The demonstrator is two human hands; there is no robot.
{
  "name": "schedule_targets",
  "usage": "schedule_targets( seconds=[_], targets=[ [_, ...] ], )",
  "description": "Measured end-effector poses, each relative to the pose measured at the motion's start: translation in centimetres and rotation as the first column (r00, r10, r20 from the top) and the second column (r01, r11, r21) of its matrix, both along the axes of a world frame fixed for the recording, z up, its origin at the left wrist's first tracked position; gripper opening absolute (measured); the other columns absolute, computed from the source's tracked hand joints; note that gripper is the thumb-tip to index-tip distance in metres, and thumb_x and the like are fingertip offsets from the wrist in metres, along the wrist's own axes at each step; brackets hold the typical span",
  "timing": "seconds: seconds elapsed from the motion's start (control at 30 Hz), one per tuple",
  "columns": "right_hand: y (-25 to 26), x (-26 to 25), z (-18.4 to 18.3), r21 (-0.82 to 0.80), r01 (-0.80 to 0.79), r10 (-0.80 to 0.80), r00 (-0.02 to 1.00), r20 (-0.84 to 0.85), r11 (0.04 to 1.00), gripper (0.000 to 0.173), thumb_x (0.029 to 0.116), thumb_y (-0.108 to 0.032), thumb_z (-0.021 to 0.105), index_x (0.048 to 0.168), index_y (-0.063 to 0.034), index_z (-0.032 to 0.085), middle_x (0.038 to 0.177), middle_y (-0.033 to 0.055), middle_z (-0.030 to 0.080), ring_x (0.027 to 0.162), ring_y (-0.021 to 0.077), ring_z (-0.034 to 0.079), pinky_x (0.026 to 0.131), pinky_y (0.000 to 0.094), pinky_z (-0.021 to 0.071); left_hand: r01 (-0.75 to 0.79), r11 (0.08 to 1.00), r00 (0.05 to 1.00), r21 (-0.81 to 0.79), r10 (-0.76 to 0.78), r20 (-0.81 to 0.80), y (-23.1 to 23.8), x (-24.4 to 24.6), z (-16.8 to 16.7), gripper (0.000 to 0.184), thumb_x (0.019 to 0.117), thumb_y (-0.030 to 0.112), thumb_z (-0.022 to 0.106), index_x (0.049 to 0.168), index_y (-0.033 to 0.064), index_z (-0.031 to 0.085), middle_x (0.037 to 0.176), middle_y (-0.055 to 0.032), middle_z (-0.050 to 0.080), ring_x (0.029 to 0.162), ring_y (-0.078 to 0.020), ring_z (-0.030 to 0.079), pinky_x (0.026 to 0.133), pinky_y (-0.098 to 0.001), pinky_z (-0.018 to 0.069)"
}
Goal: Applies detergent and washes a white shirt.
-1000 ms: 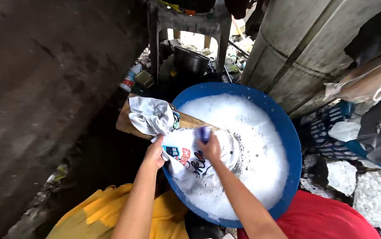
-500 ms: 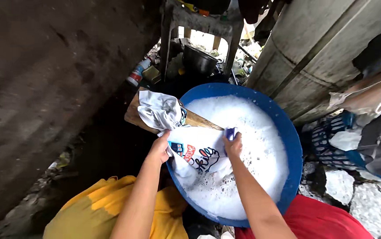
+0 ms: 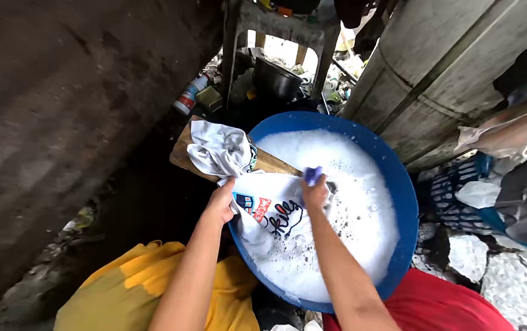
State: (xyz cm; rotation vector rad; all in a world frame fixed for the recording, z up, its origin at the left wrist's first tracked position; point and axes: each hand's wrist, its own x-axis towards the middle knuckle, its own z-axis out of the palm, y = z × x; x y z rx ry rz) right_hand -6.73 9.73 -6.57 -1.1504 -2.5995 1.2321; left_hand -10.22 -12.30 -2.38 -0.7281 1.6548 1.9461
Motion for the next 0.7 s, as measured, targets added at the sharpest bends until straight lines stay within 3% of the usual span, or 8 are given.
schedule_targets(
  seconds=[0.1,0.17,0.27,0.33,0.4,0.53,0.6,0.7],
  targets=[
    [-9.1,0.0,2.8,-0.079,-0.317,0.308,0.946,-0.102,0.945,0.070,0.0969,-0.035,0.071,0.150,-0.0013,0.040,0.125,0.0317,0.063,0.109,0.0498,0.065,0.087,0.0665,0.0534,-0.022,1.000,1.000,0.001,0.022,-0.003,0.1,0.2,0.1,0.052,0.1087,0.046,0.042,0.145,0.0086,0.046,0.133,-0.0149,0.060,0.118,-0.0264,0.061,0.097,-0.0483,0.0519],
    [-8.2,-0.2,2.4,-0.059,-0.381,0.377,0.923,-0.073,0.923,0.070,0.0949,-0.039,0.073,0.149,-0.0028,0.045,0.125,0.0309,0.063,0.110,0.0494,0.065,0.087,0.0673,0.0529,-0.012,1.000,1.000,-0.005,0.012,-0.003,0.0,0.4,0.2,0.050,0.1091,0.044,0.042,0.145,0.0093,0.046,0.131,-0.0137,0.061,0.116,-0.0251,0.061,0.096,-0.0472,0.0520],
    [0.7,0.1,-1.4,0.043,-0.153,0.153,0.988,0.010,0.987,0.070,0.0960,-0.036,0.072,0.148,-0.0005,0.044,0.121,0.0334,0.065,0.109,0.0528,0.065,0.087,0.0708,0.0514,0.006,1.000,1.000,0.007,-0.006,0.000,-0.1,0.2,0.1,0.052,0.1086,0.047,0.042,0.146,0.0101,0.046,0.135,-0.0145,0.060,0.119,-0.0270,0.061,0.098,-0.0494,0.0516],
    [3.9,0.1,-1.9,0.029,0.026,-0.028,0.998,0.063,0.999,0.070,0.0970,-0.034,0.072,0.150,-0.0019,0.039,0.126,0.0334,0.063,0.116,0.0526,0.062,0.094,0.0694,0.0490,0.007,1.000,1.000,0.010,-0.007,-0.006,-0.2,0.1,0.0,0.054,0.1085,0.047,0.042,0.147,0.0091,0.044,0.136,-0.0160,0.058,0.121,-0.0285,0.060,0.098,-0.0507,0.0509],
    [1.1,0.2,-0.9,0.019,-0.011,0.010,0.999,0.038,1.000,0.069,0.0989,-0.035,0.069,0.152,-0.0024,0.038,0.124,0.0330,0.064,0.114,0.0525,0.063,0.092,0.0687,0.0512,-0.001,1.000,1.000,0.003,0.001,-0.007,0.0,0.1,-0.1,0.055,0.1085,0.047,0.042,0.148,0.0083,0.044,0.137,-0.0167,0.058,0.122,-0.0292,0.059,0.099,-0.0513,0.0506],
    [-9.6,0.6,3.0,-0.058,-0.351,0.348,0.936,-0.050,0.935,0.070,0.0959,-0.036,0.072,0.151,-0.0031,0.043,0.125,0.0304,0.063,0.109,0.0489,0.065,0.087,0.0657,0.0529,-0.002,1.000,1.000,-0.009,0.002,-0.019,0.2,0.3,-0.2,0.053,0.1092,0.046,0.040,0.146,0.0080,0.045,0.135,-0.0155,0.059,0.119,-0.0272,0.060,0.098,-0.0492,0.0510],
    [-6.4,0.4,1.8,-0.040,-0.355,0.355,0.935,-0.011,0.934,0.071,0.0949,-0.038,0.074,0.149,-0.0024,0.045,0.125,0.0312,0.064,0.110,0.0499,0.065,0.089,0.0683,0.0524,0.005,1.000,1.000,-0.004,-0.005,-0.020,0.0,0.4,-0.1,0.052,0.1093,0.045,0.041,0.147,0.0088,0.045,0.135,-0.0150,0.059,0.119,-0.0268,0.060,0.098,-0.0488,0.0512],
    [2.2,0.8,-1.5,0.044,-0.079,0.077,0.996,0.054,0.996,0.070,0.0946,-0.036,0.074,0.147,-0.0001,0.045,0.121,0.0326,0.066,0.111,0.0519,0.065,0.091,0.0700,0.0513,0.018,1.000,1.000,0.012,-0.018,-0.018,-0.1,0.3,-0.3,0.054,0.1081,0.048,0.043,0.147,0.0101,0.045,0.136,-0.0149,0.059,0.121,-0.0277,0.060,0.099,-0.0505,0.0512]
  ],
)
